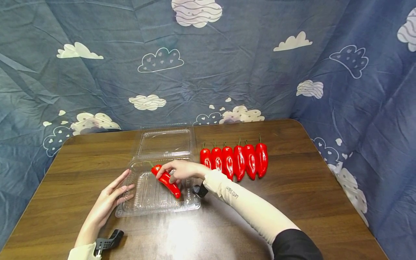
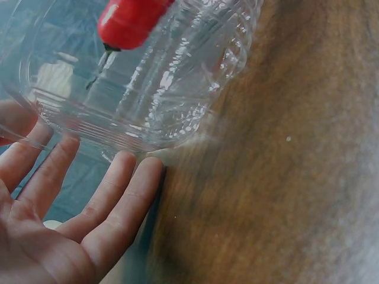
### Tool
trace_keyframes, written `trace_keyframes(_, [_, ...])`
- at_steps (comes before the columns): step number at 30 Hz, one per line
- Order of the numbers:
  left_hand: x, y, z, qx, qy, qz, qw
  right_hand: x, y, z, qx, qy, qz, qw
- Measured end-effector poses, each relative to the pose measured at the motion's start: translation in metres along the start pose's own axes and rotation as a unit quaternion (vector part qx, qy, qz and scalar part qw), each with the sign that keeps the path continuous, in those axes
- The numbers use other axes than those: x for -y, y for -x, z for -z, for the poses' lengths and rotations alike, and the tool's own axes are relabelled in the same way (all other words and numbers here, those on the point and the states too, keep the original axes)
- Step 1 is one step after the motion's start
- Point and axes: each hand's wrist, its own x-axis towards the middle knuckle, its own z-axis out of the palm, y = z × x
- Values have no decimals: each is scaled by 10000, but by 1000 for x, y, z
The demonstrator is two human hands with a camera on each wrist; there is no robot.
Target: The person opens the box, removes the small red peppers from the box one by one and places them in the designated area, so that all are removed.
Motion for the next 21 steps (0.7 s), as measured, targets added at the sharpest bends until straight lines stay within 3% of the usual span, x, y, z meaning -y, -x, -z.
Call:
trace_keyframes(4, [1,0,0,-6,-1,-41,10000,-1,6,4,-87,-234,121,9996])
trace_keyframes(11, [1,1,0,-10,7,-41,10000,-8,15,12,-377,136,469,9981])
trace_keyframes(21, [0,1,-1,-14,-25,49,10000,-16,33,23,-671,-71,473,9966])
